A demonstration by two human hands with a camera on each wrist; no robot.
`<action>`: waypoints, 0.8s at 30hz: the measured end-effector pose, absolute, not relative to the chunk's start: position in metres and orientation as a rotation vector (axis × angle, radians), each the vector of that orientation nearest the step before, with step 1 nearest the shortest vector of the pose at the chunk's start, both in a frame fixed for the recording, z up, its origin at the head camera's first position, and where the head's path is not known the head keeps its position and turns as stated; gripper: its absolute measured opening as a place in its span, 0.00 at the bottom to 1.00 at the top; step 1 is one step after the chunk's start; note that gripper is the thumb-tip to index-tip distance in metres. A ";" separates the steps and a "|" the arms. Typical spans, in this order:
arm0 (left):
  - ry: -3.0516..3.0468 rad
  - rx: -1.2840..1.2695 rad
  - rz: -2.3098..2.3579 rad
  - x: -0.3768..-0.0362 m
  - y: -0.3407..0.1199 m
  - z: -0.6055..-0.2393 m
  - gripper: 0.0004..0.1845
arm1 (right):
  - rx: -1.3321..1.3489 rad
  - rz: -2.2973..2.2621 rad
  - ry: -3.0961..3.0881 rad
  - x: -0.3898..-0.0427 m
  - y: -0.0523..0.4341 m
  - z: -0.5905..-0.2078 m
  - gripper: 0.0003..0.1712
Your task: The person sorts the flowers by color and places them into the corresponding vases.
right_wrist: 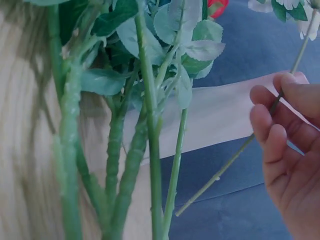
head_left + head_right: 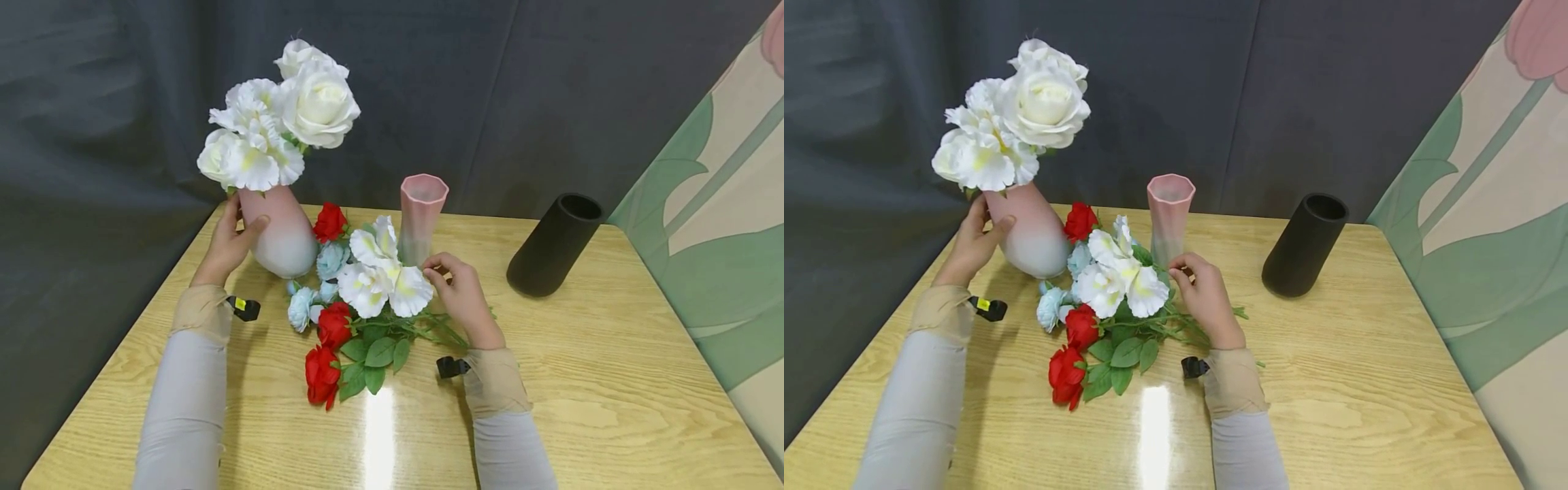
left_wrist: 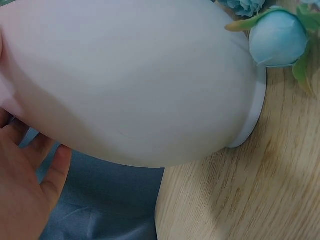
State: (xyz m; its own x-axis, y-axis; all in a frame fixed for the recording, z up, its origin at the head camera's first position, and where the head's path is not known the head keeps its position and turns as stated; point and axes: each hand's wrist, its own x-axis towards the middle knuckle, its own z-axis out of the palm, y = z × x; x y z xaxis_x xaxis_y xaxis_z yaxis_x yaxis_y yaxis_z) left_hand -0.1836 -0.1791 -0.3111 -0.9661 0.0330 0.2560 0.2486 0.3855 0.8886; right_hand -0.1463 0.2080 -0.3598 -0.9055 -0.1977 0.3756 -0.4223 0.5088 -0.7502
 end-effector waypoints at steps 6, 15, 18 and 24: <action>-2.449 -0.243 -1.619 -0.183 -0.180 -0.311 0.40 | 0.519 1.377 -2.435 -0.143 0.203 -0.357 0.07; -2.449 -0.236 -1.632 -0.182 -0.181 -0.311 0.41 | 0.555 1.449 -2.279 -0.139 0.193 -0.358 0.15; -2.447 -0.237 -1.635 -0.182 -0.182 -0.310 0.41 | 0.565 1.426 -2.261 -0.138 0.189 -0.357 0.15; -2.445 -0.245 -1.630 -0.184 -0.183 -0.310 0.41 | 0.577 1.367 -2.238 -0.135 0.184 -0.352 0.12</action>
State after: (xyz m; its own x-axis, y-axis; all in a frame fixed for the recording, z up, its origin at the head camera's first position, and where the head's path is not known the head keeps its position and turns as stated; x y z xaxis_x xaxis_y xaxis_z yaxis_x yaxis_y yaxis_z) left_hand -0.1836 -0.1833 -0.3102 -0.9677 0.0306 0.2504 0.2429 0.3808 0.8922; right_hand -0.1347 0.1842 -0.3525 -0.8099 -0.1155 0.5750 -0.5644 0.4202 -0.7106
